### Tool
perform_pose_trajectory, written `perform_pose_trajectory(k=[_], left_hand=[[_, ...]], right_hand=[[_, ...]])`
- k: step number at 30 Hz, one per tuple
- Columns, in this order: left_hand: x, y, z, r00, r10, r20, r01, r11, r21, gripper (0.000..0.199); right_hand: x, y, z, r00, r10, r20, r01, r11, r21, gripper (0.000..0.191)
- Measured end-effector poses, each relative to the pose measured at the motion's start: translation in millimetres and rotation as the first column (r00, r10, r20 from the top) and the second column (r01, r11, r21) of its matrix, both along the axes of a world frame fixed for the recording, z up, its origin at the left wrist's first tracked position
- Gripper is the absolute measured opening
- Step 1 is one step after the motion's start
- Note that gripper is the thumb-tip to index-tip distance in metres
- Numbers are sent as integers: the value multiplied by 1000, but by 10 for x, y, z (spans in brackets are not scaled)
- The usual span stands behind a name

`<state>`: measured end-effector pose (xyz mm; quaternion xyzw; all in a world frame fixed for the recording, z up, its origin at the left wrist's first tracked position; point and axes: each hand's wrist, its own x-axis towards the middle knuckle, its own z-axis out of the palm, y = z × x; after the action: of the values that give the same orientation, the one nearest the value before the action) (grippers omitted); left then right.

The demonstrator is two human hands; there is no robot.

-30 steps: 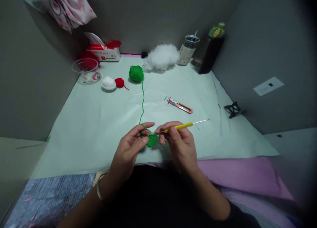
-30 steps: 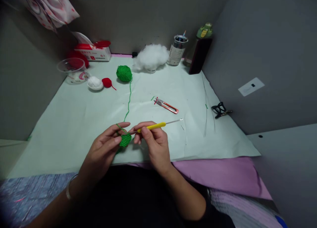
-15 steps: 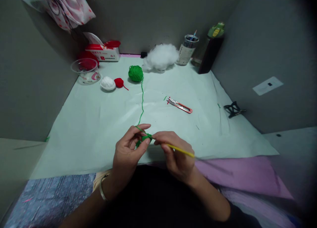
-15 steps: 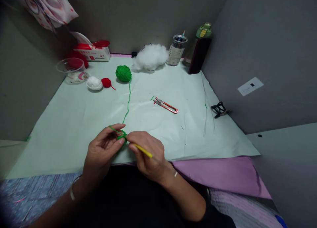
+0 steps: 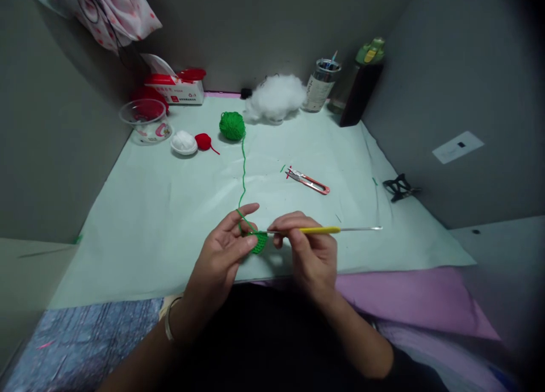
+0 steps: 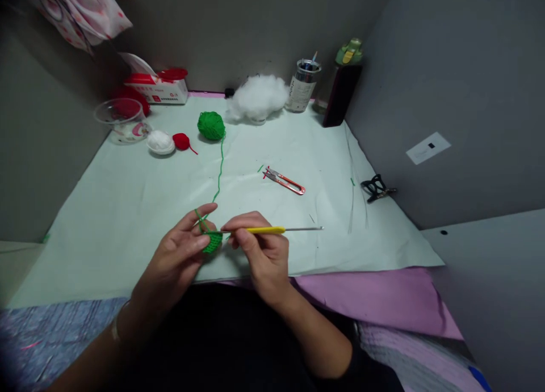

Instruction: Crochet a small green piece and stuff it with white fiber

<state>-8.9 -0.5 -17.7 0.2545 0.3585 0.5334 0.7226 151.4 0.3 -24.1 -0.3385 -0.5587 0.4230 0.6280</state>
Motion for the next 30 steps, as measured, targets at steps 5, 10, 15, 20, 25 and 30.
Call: perform_pose_trajectory(k=[5,10,15,20,25,30], left_hand=[[60,-44,-30,991,41,-127,-32,997,74,44],[64,-18,-19,1000,-8,18,9,996,-87,46],[21,26,-2,994,-10,106,27,986,-162,37],[47,-25,-17,992,0,-129,4,999,33,38],[11,-51,-15,972,-66,-225,83,994,67,35],[-55,-41,3,955,-22,-296,52,994,96,35]], right_hand=[[-24,-6,-44,979,-40,202,20,995,101,24],[38,-86,-52,814,-238,530,15,921,390,37],[35,-37,-1,981,-122,153,110,990,87,27],[-25,23,-4,999,37,2,-37,997,-74,16],[-8,68,-45,993,42,-111,-63,978,-197,15],[10,104,7,984,95,-152,-130,962,-241,23]])
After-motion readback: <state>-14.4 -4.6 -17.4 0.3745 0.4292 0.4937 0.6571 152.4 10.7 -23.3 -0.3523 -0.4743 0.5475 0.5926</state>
